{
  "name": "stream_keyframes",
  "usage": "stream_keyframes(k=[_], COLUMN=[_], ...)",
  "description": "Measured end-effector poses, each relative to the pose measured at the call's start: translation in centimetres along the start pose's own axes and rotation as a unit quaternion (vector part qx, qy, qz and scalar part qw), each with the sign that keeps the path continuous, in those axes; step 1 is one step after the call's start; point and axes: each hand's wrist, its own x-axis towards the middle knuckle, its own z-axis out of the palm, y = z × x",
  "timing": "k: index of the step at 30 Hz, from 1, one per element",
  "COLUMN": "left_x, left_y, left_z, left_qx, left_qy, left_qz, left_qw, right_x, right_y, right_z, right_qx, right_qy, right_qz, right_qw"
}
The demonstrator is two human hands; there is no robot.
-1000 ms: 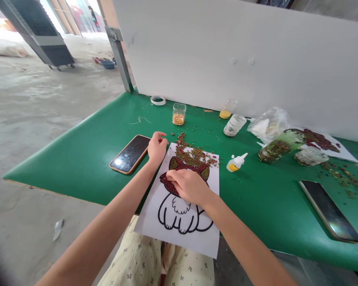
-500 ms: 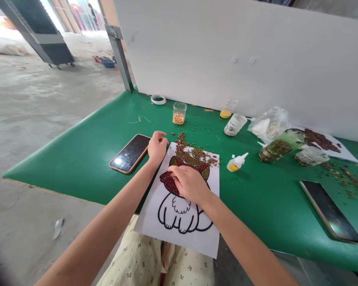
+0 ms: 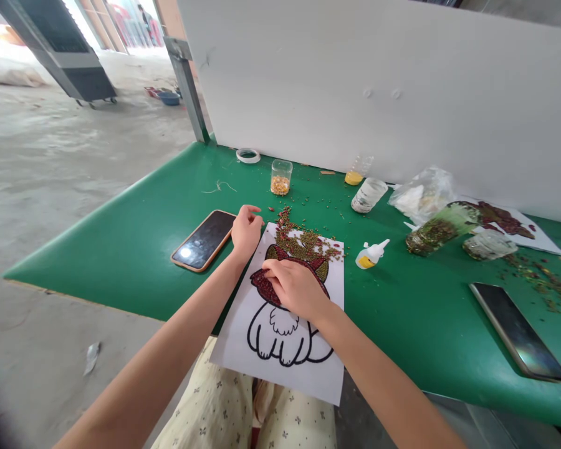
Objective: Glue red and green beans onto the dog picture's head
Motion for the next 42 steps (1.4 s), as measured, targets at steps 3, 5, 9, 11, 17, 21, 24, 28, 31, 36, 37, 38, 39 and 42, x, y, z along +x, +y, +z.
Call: stream_keyframes(k=[3, 5, 9, 11, 17, 21, 24, 28, 31, 36, 37, 38, 39, 42], left_x=[0.0, 0.1, 0.1, 0.1, 0.1, 0.6, 1.0, 1.4, 1.5, 1.5, 1.5, 1.4, 1.4, 1.2], left_y=[-0.1, -0.2, -0.3, -0.3, -0.3, -0.7, -0.9, -0.8, -0.8, -0.8, -0.8, -0.7, -0.6, -0.3], left_z=[0.1, 0.1, 0.2, 0.2, 0.2, 0.3, 0.3, 0.1, 0.0, -0.1, -0.1, -0.2, -0.2, -0.3], left_qx=[0.002, 0.002, -0.004, -0.005, -0.008, -0.042, -0.121, -0.177, -0.165, -0.143, -0.146, -0.151, -0.159, -0.178], left_qy=[0.002, 0.003, 0.003, 0.003, 0.004, 0.008, 0.002, 0.004, 0.011, 0.023, 0.020, 0.016, 0.013, 0.014], left_qz=[-0.001, 0.000, 0.006, 0.006, 0.010, -0.007, -0.023, -0.016, 0.006, 0.023, 0.017, 0.011, 0.004, -0.011], left_qw=[1.000, 1.000, 1.000, 1.000, 1.000, 0.999, 0.992, 0.984, 0.986, 0.989, 0.989, 0.988, 0.987, 0.984], right_x=[0.0, 0.0, 0.0, 0.0, 0.2, 0.4, 0.3, 0.1, 0.0, 0.0, 0.0, 0.0, 0.0, 0.0], right_y=[0.0, 0.1, 0.2, 0.2, 0.5, 1.7, 3.1, 5.0, 5.8, 6.3, 6.5, 6.6, 6.8, 7.3], right_z=[0.0, 0.0, -0.1, -0.2, -0.7, -2.1, -3.4, -4.4, -4.7, -4.9, -4.9, -4.9, -4.9, -4.8], right_qx=[0.007, 0.010, 0.010, 0.009, -0.013, -0.056, -0.068, 0.019, 0.053, 0.050, 0.055, 0.059, 0.060, 0.043], right_qy=[0.001, 0.003, 0.028, 0.047, 0.082, 0.174, 0.201, 0.190, 0.200, 0.210, 0.211, 0.212, 0.213, 0.214], right_qz=[-0.001, -0.005, -0.004, 0.006, 0.009, 0.067, 0.139, 0.205, 0.210, 0.189, 0.187, 0.185, 0.182, 0.166], right_qw=[1.000, 1.000, 1.000, 0.999, 0.996, 0.981, 0.967, 0.960, 0.956, 0.958, 0.958, 0.958, 0.958, 0.962])
